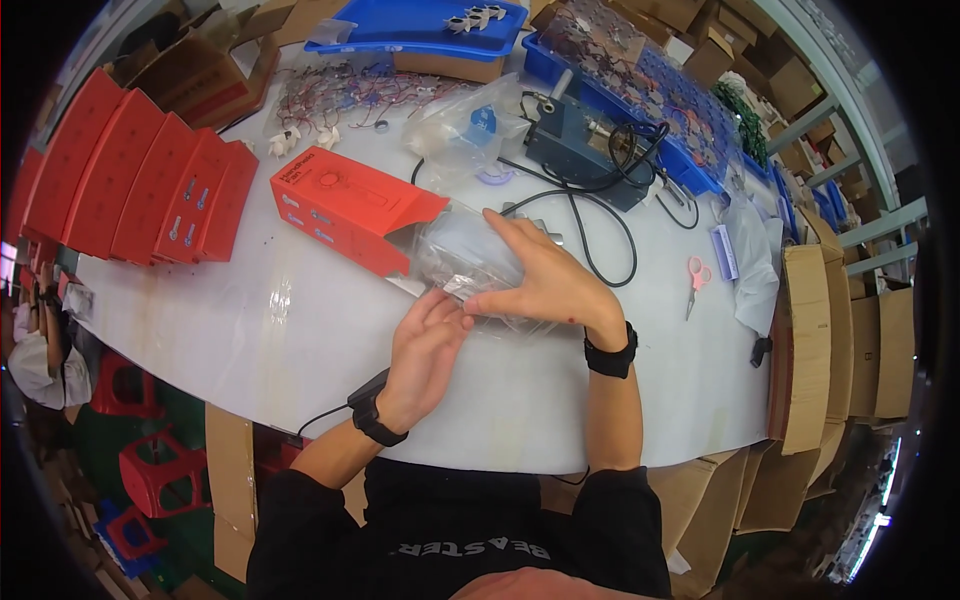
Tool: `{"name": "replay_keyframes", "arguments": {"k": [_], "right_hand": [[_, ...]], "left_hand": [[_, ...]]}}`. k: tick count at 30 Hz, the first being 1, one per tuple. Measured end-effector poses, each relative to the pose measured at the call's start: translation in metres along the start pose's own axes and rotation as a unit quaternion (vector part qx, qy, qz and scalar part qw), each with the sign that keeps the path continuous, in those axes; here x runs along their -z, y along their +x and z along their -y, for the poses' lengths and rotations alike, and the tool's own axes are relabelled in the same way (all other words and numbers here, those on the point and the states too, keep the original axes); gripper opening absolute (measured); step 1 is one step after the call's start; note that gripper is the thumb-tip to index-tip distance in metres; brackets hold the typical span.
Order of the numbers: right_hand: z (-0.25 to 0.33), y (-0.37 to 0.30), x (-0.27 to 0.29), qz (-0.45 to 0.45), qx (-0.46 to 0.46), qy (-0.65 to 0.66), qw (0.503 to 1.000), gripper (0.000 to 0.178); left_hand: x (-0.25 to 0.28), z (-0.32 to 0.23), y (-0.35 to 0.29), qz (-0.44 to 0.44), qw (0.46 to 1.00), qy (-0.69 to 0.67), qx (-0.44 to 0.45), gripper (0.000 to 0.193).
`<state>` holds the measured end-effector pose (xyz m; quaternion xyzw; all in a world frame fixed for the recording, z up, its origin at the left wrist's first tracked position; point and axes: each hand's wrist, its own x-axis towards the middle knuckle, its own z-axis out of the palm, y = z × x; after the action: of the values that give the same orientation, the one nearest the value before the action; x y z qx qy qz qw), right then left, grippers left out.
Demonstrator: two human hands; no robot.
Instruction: The person removes a handheld fan from a plastic bag, wraps it in a white foam sheet, and slides it into a red box. They then insert a small plastic bag into the box, fold the cardboard flaps to close it, and place the box into a larger cardboard container.
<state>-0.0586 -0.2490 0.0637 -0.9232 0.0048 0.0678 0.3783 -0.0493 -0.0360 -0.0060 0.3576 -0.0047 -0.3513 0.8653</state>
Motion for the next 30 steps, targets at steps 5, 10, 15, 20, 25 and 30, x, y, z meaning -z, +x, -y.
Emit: {"name": "replay_keyframes", "arguments": {"k": [5, 10, 15, 20, 25, 30], "right_hand": [[-0.003, 0.001, -0.002, 0.026, 0.022, 0.003, 0.999, 0.114], [-0.007, -0.001, -0.007, -0.004, 0.046, -0.021, 0.999, 0.115], [-0.003, -0.004, -0.002, 0.025, 0.062, -0.03, 0.997, 0.111], [-0.013, -0.001, -0.005, 0.01, 0.055, -0.034, 0.998, 0.105], [-0.004, -0.003, -0.009, 0.011, 0.08, -0.044, 0.996, 0.099], [-0.005, -0.002, -0.011, 0.015, 0.087, -0.07, 0.994, 0.097]], "left_hand": [[-0.001, 0.007, -0.002, -0.081, 0.995, 0.053, 0.011, 0.05], [-0.004, 0.001, -0.004, -0.092, 0.996, -0.018, -0.004, 0.053], [0.002, -0.003, -0.007, -0.069, 0.997, -0.039, 0.001, 0.06], [-0.004, -0.019, -0.018, -0.082, 0.996, 0.041, 0.019, 0.064], [0.019, -0.063, -0.045, -0.053, 0.923, 0.379, 0.045, 0.053], [0.026, -0.105, -0.038, -0.001, 0.61, 0.774, -0.169, 0.034]]}}
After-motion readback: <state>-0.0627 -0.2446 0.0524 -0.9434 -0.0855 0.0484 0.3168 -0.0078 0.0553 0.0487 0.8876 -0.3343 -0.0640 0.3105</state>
